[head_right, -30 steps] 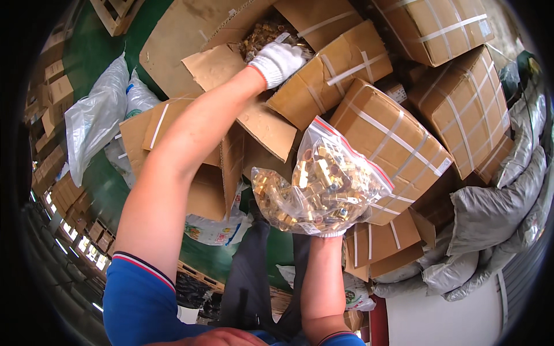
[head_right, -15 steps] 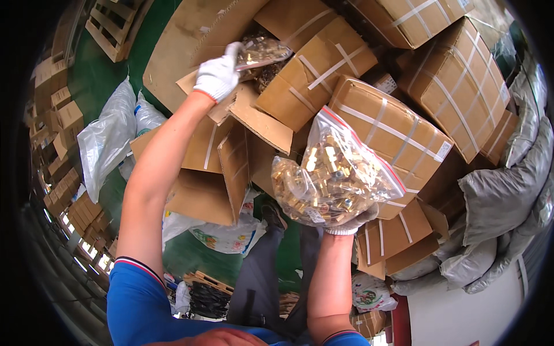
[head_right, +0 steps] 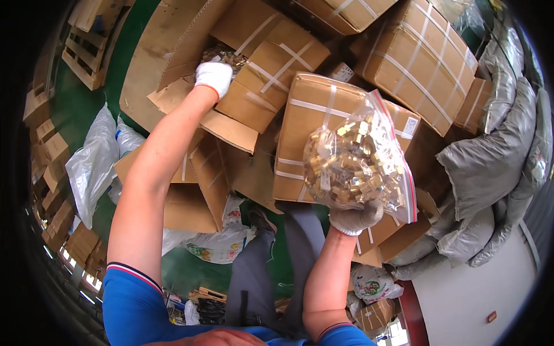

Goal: The person picks up bundles of black cables from a table and a cardboard box, then carries them to a different table to organize them. The person also retrieves small plastic bags containing gold-colored metal connectors from a cardboard box and carries them to a workstation.

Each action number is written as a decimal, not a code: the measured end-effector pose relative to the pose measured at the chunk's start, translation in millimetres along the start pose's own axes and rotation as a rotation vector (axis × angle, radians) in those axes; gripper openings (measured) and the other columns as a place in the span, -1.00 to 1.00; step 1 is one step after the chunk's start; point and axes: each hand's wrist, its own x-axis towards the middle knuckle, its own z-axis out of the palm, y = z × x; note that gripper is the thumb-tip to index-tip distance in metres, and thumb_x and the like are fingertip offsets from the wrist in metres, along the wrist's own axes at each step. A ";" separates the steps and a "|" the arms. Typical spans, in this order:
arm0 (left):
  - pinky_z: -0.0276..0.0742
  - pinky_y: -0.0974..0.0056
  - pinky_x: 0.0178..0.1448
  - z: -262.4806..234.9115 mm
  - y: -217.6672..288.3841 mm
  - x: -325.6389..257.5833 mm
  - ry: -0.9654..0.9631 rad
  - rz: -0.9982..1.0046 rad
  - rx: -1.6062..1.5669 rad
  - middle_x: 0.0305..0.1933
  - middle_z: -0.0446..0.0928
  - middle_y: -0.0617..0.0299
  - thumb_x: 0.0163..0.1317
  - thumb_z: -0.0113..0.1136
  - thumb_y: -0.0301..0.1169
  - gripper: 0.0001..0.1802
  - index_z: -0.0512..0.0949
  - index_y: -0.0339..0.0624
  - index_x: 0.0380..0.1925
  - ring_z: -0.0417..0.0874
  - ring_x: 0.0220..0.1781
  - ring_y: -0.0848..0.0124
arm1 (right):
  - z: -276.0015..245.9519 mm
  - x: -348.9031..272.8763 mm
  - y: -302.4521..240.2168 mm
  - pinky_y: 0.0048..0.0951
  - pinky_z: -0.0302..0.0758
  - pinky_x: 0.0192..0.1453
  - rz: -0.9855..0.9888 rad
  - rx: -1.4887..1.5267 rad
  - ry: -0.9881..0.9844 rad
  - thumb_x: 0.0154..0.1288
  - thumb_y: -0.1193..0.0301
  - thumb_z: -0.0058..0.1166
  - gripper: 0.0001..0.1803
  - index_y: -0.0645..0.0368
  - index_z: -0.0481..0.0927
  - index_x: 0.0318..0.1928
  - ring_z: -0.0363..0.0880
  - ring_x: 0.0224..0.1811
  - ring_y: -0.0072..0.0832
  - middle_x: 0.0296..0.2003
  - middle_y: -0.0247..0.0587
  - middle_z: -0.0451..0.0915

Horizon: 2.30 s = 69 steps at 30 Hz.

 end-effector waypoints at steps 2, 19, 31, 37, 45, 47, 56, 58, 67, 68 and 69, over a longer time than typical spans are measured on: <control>0.63 0.00 0.10 -12.7 5.5 -5.7 -0.082 -0.045 -0.081 -0.01 0.69 -0.09 0.32 0.01 -0.19 -0.62 0.74 -0.12 -0.13 0.73 0.03 0.02 | -10.7 -0.4 -10.1 0.01 0.47 0.35 0.045 -0.086 0.008 0.18 0.09 0.26 -0.19 0.07 0.33 0.40 0.50 0.26 -0.21 0.25 -0.21 0.48; 0.55 -0.05 -0.09 -36.2 -79.6 -86.7 0.088 -0.305 -0.688 -0.28 0.65 -0.26 0.31 0.05 0.04 -0.43 0.69 -0.33 -0.28 0.70 -0.14 -0.17 | -15.4 35.4 -57.4 -0.33 0.39 0.36 0.128 -0.704 -0.241 0.23 0.27 0.33 -0.28 0.27 0.38 0.33 0.49 0.23 -0.39 0.21 -0.14 0.53; 0.52 -0.09 0.24 -28.4 -63.4 -102.4 -0.019 -0.550 -0.686 0.04 0.62 -0.21 0.27 -0.04 -0.05 -0.48 0.69 -0.22 -0.08 0.62 0.15 -0.15 | 63.2 164.6 -65.1 -0.48 0.46 -0.05 0.742 -1.766 -0.481 0.42 -0.12 0.05 -0.37 0.24 0.64 0.07 0.54 -0.18 -0.59 -0.18 -0.35 0.68; 0.61 -0.13 0.00 -52.0 -57.2 -171.0 0.171 -0.581 -0.761 -0.21 0.66 -0.22 0.25 0.07 -0.07 -0.55 0.71 -0.25 -0.30 0.70 -0.11 -0.16 | 51.2 153.8 -49.1 -0.45 0.48 0.01 0.598 -1.663 -0.368 0.44 -0.09 0.04 -0.31 0.35 0.59 0.15 0.57 -0.11 -0.54 -0.08 -0.21 0.69; 0.40 0.22 -0.36 -96.0 -51.2 -346.2 0.289 -0.561 -1.335 -0.59 0.53 0.23 0.45 0.11 -0.14 -0.53 0.64 -0.46 -0.24 0.38 -0.41 0.59 | 51.9 110.5 -73.3 -0.47 0.55 -0.21 0.713 -1.306 -0.382 0.37 0.24 0.26 -0.64 0.30 0.69 -0.04 0.61 -0.31 -0.60 -0.25 -0.31 0.71; 0.44 0.15 -0.36 -86.4 -47.9 -393.0 0.362 -0.576 -1.400 -0.64 0.52 0.11 0.44 0.13 -0.06 -0.46 0.61 -0.42 -0.43 0.43 -0.50 0.48 | 58.8 93.7 -83.7 -0.45 0.56 -0.18 0.729 -1.257 -0.389 0.36 0.30 0.25 -0.68 0.31 0.69 -0.05 0.62 -0.29 -0.58 -0.25 -0.29 0.71; 0.34 0.06 -0.40 -20.4 -23.7 -598.6 0.120 -0.850 -1.277 -0.70 0.44 -0.01 0.43 0.11 -0.05 -0.44 0.56 -0.37 -0.54 0.47 -0.59 0.27 | 64.1 -16.1 -117.0 -0.51 0.31 -0.52 0.539 -1.256 -0.307 0.14 0.50 0.21 -0.93 0.12 0.63 -0.32 0.38 -0.62 -0.64 -0.56 -0.45 0.51; 0.35 0.02 -0.38 8.6 -13.8 -646.4 0.132 -0.907 -1.262 -0.68 0.47 -0.11 0.42 0.12 -0.04 -0.44 0.57 -0.39 -0.53 0.51 -0.59 0.13 | 58.9 -41.5 -121.9 -0.51 0.29 -0.55 0.458 -1.221 -0.261 0.13 0.52 0.20 -0.93 0.11 0.60 -0.35 0.36 -0.65 -0.63 -0.59 -0.45 0.48; 0.50 -0.10 -0.18 149.3 33.9 -849.9 0.049 -1.300 -1.284 -0.42 0.61 -0.31 0.33 0.14 0.02 -0.40 0.65 -0.45 -0.40 0.69 -0.26 -0.19 | -2.0 -189.5 -221.8 -0.52 0.36 -0.41 0.292 -1.232 -0.236 0.09 0.59 0.14 -0.89 0.07 0.54 -0.41 0.43 -0.53 -0.59 -0.53 -0.46 0.49; 0.50 -0.10 -0.18 165.7 38.6 -872.6 0.042 -1.324 -1.314 -0.42 0.62 -0.30 0.32 0.14 0.01 -0.42 0.65 -0.44 -0.39 0.69 -0.26 -0.18 | -10.5 -211.4 -230.2 -0.50 0.39 -0.38 0.260 -1.188 -0.223 0.07 0.60 0.13 -0.88 0.07 0.54 -0.42 0.44 -0.50 -0.58 -0.52 -0.44 0.50; 0.51 -0.10 -0.19 182.6 42.7 -891.5 0.037 -1.346 -1.345 -0.42 0.62 -0.30 0.31 0.15 0.00 -0.43 0.66 -0.43 -0.39 0.70 -0.27 -0.18 | -16.5 -233.4 -238.6 -0.49 0.41 -0.34 0.227 -1.143 -0.213 0.04 0.61 0.13 -0.86 0.07 0.53 -0.43 0.45 -0.48 -0.56 -0.50 -0.42 0.50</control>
